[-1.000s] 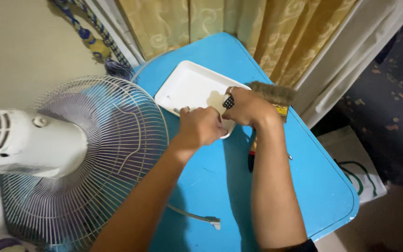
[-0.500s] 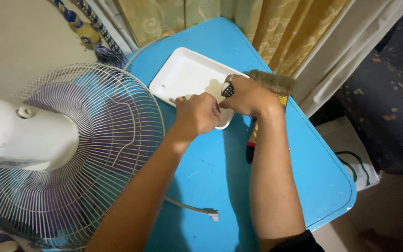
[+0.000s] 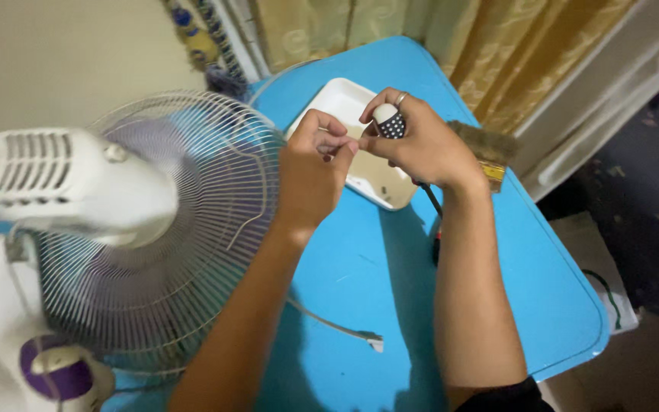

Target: The person assembles a white table fan by attaching the rear motor housing to the fan head using a screwdriver. They insert and tighten multiple screws into the back panel, securing the housing to the fan assembly on a blue table.

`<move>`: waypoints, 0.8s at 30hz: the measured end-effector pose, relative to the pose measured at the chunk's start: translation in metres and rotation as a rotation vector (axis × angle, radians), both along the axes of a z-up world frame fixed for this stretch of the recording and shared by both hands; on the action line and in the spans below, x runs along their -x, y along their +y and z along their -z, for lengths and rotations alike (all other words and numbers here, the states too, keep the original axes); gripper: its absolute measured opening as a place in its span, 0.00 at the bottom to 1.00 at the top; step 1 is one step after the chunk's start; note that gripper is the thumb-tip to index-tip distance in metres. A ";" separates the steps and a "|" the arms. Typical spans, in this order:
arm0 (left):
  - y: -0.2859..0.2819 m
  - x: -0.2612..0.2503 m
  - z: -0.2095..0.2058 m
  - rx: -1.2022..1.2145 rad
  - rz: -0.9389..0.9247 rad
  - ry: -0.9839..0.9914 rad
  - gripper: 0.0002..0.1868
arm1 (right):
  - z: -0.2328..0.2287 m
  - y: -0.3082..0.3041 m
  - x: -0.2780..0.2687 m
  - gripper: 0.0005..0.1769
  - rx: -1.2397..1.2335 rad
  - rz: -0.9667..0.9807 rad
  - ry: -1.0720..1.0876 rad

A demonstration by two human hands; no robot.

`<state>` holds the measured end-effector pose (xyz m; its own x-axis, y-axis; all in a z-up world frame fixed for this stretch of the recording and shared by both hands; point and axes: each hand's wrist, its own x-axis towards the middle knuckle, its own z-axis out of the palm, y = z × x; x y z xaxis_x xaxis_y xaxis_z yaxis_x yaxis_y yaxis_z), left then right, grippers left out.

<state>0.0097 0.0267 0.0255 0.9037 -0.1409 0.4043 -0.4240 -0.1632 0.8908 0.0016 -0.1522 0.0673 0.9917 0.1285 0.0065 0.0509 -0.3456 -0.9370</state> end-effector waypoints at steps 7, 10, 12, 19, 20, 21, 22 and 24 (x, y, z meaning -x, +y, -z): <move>0.054 0.035 -0.040 -0.046 -0.146 -0.098 0.08 | -0.019 0.054 0.011 0.12 0.069 -0.164 -0.221; 0.082 0.058 -0.054 -0.153 -0.267 -0.165 0.08 | -0.027 0.088 0.027 0.12 0.119 -0.198 -0.330; 0.100 0.074 -0.063 -0.188 -0.342 -0.206 0.08 | -0.033 0.112 0.040 0.11 0.180 -0.173 -0.416; 0.182 0.132 -0.073 -0.222 -0.394 -0.191 0.12 | -0.041 0.162 0.075 0.08 0.240 -0.191 -0.439; 0.203 0.130 -0.074 -0.227 -0.460 -0.194 0.11 | -0.041 0.164 0.076 0.07 0.227 -0.195 -0.459; 0.226 0.126 -0.074 -0.231 -0.522 -0.196 0.10 | -0.040 0.166 0.074 0.07 0.215 -0.195 -0.476; 0.255 0.119 -0.077 -0.228 -0.527 -0.160 0.14 | -0.038 0.168 0.072 0.07 0.208 -0.124 -0.344; 0.304 0.103 -0.081 -0.363 -0.512 -0.171 0.26 | -0.031 0.167 0.068 0.07 0.187 0.027 -0.080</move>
